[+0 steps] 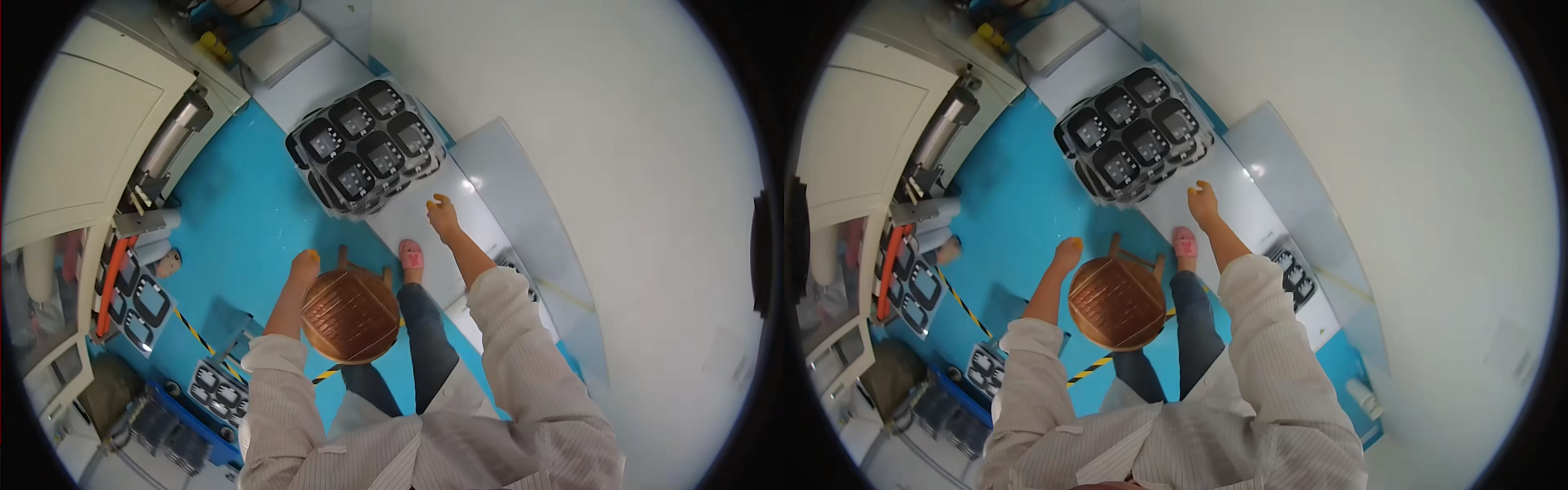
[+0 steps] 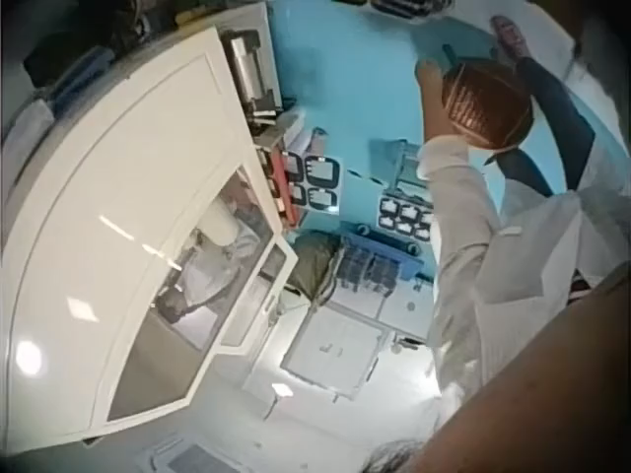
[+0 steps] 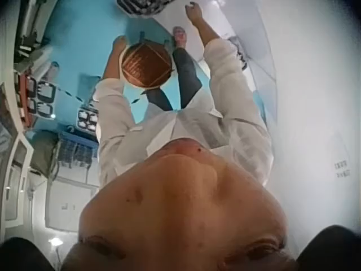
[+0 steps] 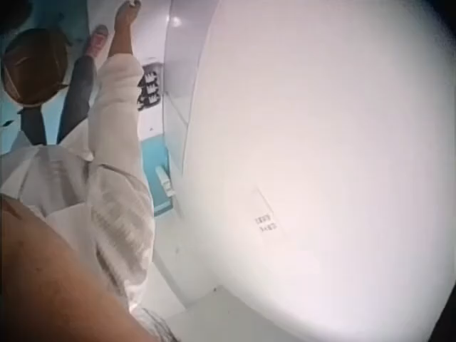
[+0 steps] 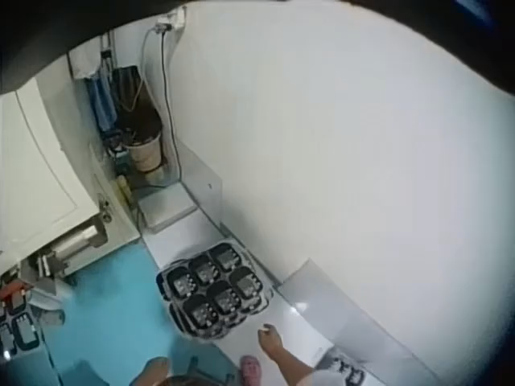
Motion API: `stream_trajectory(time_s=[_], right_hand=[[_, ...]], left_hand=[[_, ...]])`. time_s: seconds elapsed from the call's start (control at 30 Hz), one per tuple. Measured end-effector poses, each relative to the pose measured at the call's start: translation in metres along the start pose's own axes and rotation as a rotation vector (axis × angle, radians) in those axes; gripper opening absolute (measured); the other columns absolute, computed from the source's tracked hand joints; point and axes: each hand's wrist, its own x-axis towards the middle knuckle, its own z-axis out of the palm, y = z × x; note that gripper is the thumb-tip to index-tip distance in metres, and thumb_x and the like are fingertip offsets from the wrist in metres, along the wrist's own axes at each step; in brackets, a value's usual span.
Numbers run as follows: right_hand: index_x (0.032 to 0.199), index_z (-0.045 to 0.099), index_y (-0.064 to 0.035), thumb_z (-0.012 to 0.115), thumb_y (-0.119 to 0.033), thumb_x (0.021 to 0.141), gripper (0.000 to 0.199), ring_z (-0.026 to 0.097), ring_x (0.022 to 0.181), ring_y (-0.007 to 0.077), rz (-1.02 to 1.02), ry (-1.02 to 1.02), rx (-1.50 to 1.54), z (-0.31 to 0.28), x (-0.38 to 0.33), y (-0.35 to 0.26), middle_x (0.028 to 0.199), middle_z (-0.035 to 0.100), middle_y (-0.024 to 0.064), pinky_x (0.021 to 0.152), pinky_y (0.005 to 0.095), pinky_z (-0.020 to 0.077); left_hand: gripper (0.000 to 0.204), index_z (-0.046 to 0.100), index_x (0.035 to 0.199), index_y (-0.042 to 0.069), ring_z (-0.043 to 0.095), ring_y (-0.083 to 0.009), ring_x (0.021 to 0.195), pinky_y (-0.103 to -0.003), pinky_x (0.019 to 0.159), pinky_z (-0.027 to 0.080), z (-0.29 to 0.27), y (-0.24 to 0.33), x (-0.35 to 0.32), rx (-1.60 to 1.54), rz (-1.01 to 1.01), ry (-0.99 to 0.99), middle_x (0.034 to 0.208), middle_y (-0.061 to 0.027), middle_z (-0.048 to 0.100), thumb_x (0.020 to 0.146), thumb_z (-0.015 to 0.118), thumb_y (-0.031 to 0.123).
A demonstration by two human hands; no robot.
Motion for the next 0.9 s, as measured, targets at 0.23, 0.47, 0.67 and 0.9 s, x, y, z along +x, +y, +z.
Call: stream_trajectory(time_s=[0.23,0.47,0.67,0.9], right_hand=[[0.125,0.032,0.0057,0.057,-0.027,0.078,0.062,0.051,0.100,0.0291,-0.144,0.296,0.169,-0.031,0.016,-0.034,0.111,0.051,0.0205,0.086,0.0327,0.0385],[0.109,0.048,0.0056,0.062,-0.026,0.074,0.049,0.049,0.080,0.0166,0.210,-0.012,0.264,-0.071,0.001,-0.092,0.096,0.053,0.0113,0.065,0.0288,0.0388],[0.093,0.054,-0.0022,0.061,-0.022,0.075,0.027,0.036,0.050,0.0075,0.156,-0.180,0.464,-0.116,0.007,-0.109,0.068,0.046,-0.0003,0.043,0.0220,0.0253],[0.096,0.052,-0.0025,0.061,-0.017,0.075,0.027,0.044,0.058,0.0079,0.176,-0.387,0.583,-0.122,-0.007,-0.131,0.076,0.051,0.0015,0.051,0.0216,0.0341]], left_hand=[[0.061,0.028,0.128,-0.005,0.043,-0.0369,0.111,-0.039,0.093,0.036,-0.001,0.067,-0.026,-0.353,-0.139,0.488,0.122,-0.0254,0.040,0.082,0.051,0.028],[0.073,0.024,0.130,-0.003,0.041,-0.0319,0.115,-0.038,0.093,0.036,-0.038,0.109,-0.019,-0.878,-0.424,0.544,0.125,-0.0211,0.039,0.078,0.057,0.037],[0.047,0.048,0.115,0.002,0.049,-0.0208,0.091,-0.034,0.080,0.040,-0.040,0.099,-0.009,-1.265,-0.397,0.332,0.105,-0.0114,0.052,0.080,0.056,0.033],[0.031,0.054,0.103,0.003,0.048,-0.0173,0.083,-0.032,0.071,0.041,-0.038,0.099,-0.002,-1.445,-0.300,0.362,0.096,-0.0067,0.054,0.082,0.056,0.025]])
